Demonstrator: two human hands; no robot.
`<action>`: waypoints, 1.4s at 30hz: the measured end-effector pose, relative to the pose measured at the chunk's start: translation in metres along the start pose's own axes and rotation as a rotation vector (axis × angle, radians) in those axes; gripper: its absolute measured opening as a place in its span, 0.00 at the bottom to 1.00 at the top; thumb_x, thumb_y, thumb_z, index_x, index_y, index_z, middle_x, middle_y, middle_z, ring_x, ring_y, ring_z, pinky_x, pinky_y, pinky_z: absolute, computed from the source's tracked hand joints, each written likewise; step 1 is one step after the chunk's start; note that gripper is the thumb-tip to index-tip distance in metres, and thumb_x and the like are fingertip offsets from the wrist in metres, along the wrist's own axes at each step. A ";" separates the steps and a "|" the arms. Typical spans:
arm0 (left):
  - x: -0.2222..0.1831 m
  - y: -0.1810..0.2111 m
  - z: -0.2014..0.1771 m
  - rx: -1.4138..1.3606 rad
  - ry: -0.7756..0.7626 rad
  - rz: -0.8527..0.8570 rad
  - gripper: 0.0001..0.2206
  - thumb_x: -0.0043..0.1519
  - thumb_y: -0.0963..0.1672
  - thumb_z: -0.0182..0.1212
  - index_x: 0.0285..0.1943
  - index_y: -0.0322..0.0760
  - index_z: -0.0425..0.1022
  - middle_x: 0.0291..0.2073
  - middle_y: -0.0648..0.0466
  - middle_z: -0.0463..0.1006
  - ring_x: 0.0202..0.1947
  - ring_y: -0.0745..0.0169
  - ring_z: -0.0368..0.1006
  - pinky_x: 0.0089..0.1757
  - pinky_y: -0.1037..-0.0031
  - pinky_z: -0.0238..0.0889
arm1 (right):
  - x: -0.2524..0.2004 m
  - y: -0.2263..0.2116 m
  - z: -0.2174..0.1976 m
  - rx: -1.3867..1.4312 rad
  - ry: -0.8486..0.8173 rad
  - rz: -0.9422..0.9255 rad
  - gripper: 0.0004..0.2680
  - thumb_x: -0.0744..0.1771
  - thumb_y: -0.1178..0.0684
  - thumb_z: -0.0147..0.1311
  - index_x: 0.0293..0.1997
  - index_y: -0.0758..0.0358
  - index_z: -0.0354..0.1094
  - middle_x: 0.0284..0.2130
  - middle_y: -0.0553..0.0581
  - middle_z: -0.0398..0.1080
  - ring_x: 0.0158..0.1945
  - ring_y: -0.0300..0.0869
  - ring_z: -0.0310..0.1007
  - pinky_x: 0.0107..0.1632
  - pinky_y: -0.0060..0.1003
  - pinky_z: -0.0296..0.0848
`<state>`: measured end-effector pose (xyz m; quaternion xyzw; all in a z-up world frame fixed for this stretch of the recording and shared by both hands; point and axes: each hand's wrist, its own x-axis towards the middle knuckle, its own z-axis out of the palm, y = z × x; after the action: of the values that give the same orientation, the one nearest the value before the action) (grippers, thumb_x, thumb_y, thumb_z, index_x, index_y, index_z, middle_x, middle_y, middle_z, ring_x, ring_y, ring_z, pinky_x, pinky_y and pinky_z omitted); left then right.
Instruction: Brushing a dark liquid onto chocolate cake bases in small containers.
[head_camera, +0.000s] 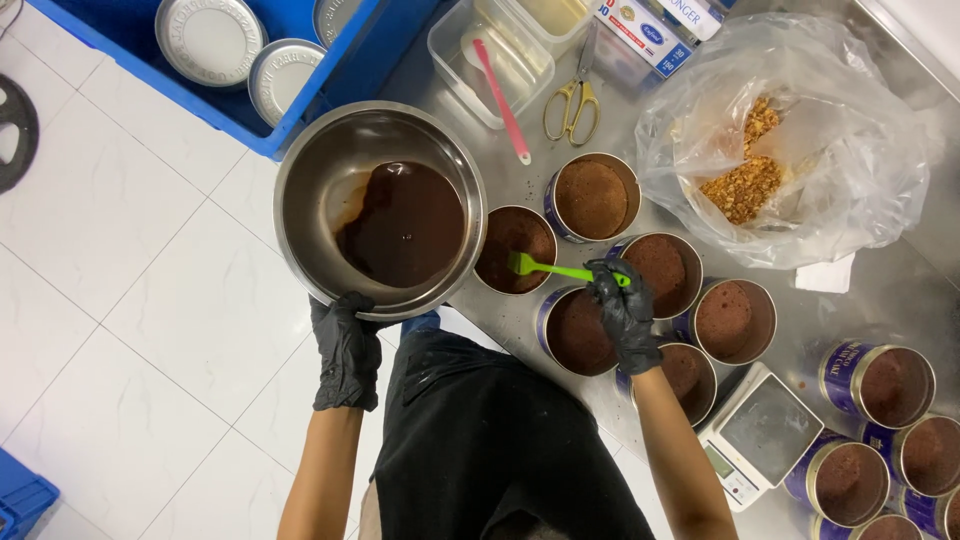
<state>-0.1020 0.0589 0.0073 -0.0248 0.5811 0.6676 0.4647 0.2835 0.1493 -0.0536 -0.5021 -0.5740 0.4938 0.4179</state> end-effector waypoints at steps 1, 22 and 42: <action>0.001 0.001 0.001 -0.002 0.001 0.001 0.30 0.51 0.33 0.47 0.66 0.39 0.62 0.45 0.45 0.74 0.34 0.49 0.77 0.31 0.65 0.79 | 0.004 0.014 0.001 0.000 -0.002 -0.001 0.06 0.71 0.59 0.50 0.51 0.66 0.71 0.41 0.53 0.76 0.36 0.35 0.72 0.41 0.30 0.73; -0.014 0.004 0.013 0.102 -0.016 -0.009 0.36 0.51 0.34 0.48 0.73 0.42 0.55 0.47 0.44 0.73 0.35 0.50 0.79 0.31 0.64 0.81 | 0.003 -0.058 0.006 0.505 0.315 0.042 0.07 0.70 0.52 0.58 0.47 0.65 0.72 0.38 0.55 0.76 0.37 0.40 0.75 0.40 0.35 0.77; -0.003 0.003 0.000 0.052 0.014 -0.003 0.30 0.51 0.33 0.49 0.67 0.38 0.60 0.46 0.43 0.72 0.36 0.48 0.78 0.32 0.62 0.80 | 0.011 -0.027 0.011 0.532 0.336 0.069 0.08 0.71 0.52 0.53 0.46 0.67 0.72 0.35 0.53 0.75 0.29 0.36 0.67 0.31 0.31 0.67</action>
<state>-0.1018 0.0573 0.0111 -0.0186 0.6015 0.6514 0.4621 0.2672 0.1582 -0.0294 -0.4688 -0.3300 0.5506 0.6067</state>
